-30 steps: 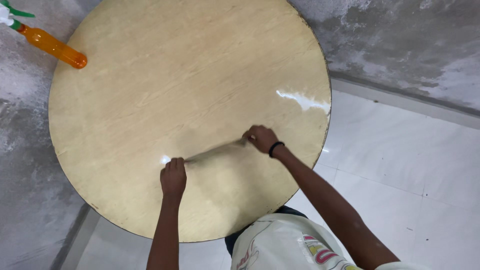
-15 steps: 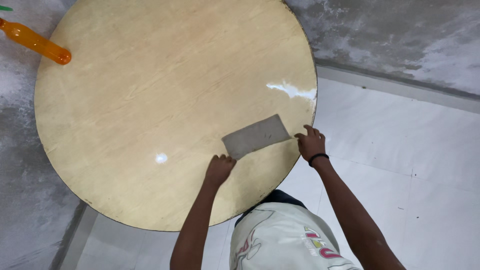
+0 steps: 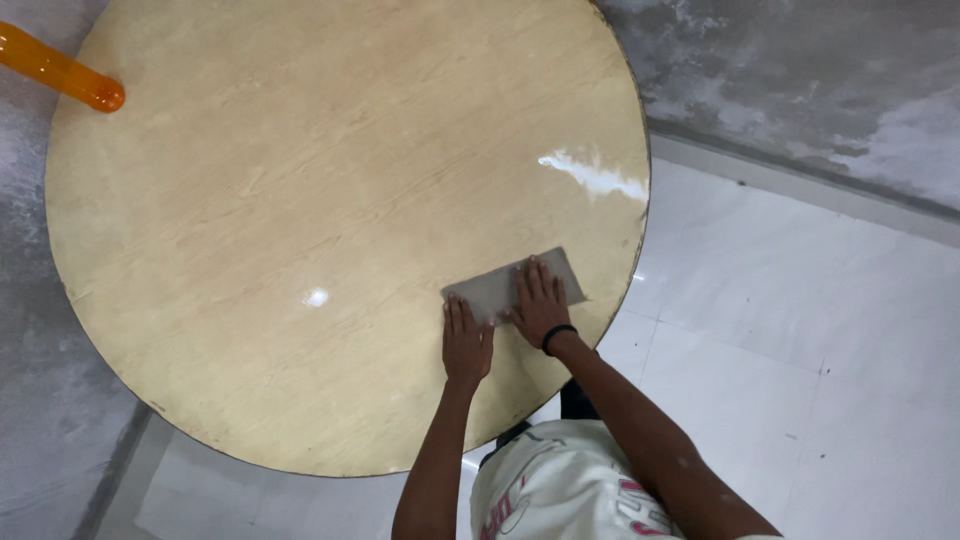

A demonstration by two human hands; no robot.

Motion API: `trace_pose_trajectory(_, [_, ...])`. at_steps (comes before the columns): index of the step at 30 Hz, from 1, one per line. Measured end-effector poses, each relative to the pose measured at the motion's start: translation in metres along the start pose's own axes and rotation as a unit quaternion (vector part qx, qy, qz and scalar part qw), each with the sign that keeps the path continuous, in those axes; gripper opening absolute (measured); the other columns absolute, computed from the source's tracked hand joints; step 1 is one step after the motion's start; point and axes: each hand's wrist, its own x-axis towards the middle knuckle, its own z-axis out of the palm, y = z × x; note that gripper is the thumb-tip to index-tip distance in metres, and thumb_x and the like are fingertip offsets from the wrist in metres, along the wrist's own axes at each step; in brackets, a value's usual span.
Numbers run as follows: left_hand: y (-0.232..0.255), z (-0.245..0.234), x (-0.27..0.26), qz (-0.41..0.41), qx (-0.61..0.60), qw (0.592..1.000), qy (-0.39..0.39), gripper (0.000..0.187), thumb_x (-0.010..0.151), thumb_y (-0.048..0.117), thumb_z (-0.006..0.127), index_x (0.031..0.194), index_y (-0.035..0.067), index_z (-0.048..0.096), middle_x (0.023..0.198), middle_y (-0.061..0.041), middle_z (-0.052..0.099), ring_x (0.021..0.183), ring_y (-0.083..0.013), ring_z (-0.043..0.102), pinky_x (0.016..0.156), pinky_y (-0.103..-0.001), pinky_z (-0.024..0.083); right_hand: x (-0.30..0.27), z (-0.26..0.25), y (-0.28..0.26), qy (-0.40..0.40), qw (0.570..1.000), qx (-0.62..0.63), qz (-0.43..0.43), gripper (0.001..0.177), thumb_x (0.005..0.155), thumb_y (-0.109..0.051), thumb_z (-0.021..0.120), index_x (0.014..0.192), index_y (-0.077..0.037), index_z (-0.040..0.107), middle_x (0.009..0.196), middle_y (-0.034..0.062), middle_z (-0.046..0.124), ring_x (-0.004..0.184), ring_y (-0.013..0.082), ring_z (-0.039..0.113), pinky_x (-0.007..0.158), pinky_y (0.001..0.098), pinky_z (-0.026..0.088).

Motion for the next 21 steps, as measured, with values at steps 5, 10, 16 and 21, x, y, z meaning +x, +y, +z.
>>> trace_pose_trajectory(5, [0.042, 0.003, 0.059, -0.200, 0.087, 0.966, -0.137, 0.078, 0.101, 0.054, 0.054, 0.159, 0.009, 0.029, 0.163, -0.026, 0.022, 0.153, -0.0403, 0.021, 0.126, -0.048, 0.023, 0.058, -0.024, 0.032, 0.094, 0.983, -0.050, -0.151, 0.095, 0.095, -0.066, 0.044, 0.160, -0.007, 0.008, 0.169, 0.0168, 0.002, 0.156, 0.0313, 0.001, 0.122, 0.0620, 0.006])
trace_pose_trajectory(10, [0.048, 0.036, 0.151, -0.122, 0.144, 0.982, -0.010, 0.077, 0.096, 0.051, 0.050, 0.159, 0.017, 0.025, 0.166, -0.023, 0.009, 0.154, -0.0384, 0.008, 0.121, -0.056, 0.008, 0.141, -0.047, 0.071, 0.015, 0.942, -0.059, -0.330, 0.088, 0.098, -0.060, 0.046, 0.163, -0.008, 0.019, 0.170, 0.0137, 0.014, 0.157, 0.0268, 0.008, 0.123, 0.0593, 0.004])
trace_pose_trajectory(16, [0.063, 0.080, 0.310, -0.084, 0.117, 0.987, 0.070, 0.076, 0.099, 0.052, 0.046, 0.162, 0.014, 0.026, 0.169, -0.024, 0.012, 0.157, -0.0401, 0.008, 0.123, -0.061, 0.004, 0.301, -0.108, 0.140, 0.039, 0.945, -0.044, -0.321, 0.072, 0.102, -0.054, 0.039, 0.160, -0.012, 0.028, 0.170, 0.0093, 0.023, 0.157, 0.0232, 0.014, 0.125, 0.0547, 0.005])
trace_pose_trajectory(21, [0.148, 0.112, 0.416, 0.086, 0.067, 0.993, 0.051, 0.075, 0.101, 0.047, 0.050, 0.165, 0.015, 0.028, 0.173, -0.018, 0.019, 0.161, -0.0340, 0.017, 0.130, -0.055, 0.010, 0.309, -0.132, 0.264, 0.134, 0.970, -0.028, -0.202, 0.069, 0.109, -0.046, 0.027, 0.164, -0.004, 0.020, 0.172, 0.0151, 0.018, 0.160, 0.0262, 0.012, 0.128, 0.0526, 0.005])
